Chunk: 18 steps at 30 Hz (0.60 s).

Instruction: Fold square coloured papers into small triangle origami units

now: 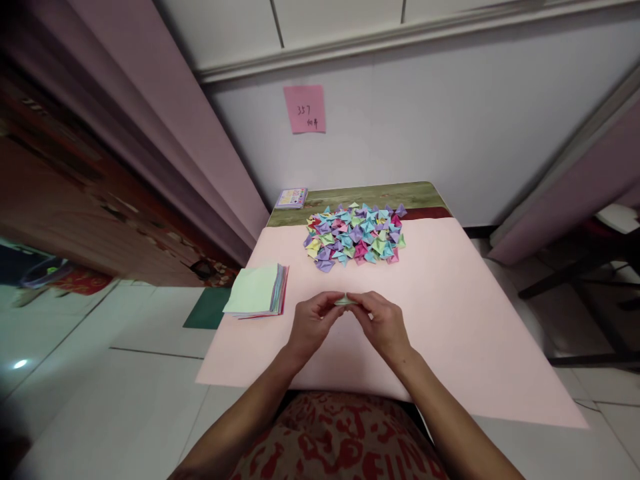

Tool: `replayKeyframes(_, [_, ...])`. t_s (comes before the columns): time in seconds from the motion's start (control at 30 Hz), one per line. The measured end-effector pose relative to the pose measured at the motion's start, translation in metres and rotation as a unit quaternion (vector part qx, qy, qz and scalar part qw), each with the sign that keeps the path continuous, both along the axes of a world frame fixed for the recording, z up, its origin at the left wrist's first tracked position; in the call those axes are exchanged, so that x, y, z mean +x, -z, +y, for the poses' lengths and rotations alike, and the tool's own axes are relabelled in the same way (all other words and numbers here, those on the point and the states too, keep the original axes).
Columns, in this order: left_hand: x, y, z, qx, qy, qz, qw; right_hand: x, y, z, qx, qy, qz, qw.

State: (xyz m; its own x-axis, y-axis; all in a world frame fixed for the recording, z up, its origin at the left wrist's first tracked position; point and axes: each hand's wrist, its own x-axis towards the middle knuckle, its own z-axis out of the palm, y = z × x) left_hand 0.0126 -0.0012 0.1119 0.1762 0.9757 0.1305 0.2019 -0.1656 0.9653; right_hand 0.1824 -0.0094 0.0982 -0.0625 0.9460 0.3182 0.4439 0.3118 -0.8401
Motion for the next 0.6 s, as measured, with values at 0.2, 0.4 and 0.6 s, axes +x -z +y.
replayKeyframes(0.2, [-0.002, 0.000, -0.001, 0.121, 0.020, 0.229, 0.966, -0.002, -0.003, -0.001, -0.005, 0.008, -0.151, 0.989])
replayKeyframes(0.4, [-0.006, 0.009, 0.004, 0.011, 0.069, 0.190, 0.979, 0.003, 0.005, 0.002, -0.080, -0.037, -0.123, 0.988])
replayKeyframes(0.6, [-0.011, 0.039, 0.008, -0.260, 0.150, -0.020, 0.954, 0.006, 0.030, 0.006, -0.302, -0.110, 0.128, 0.938])
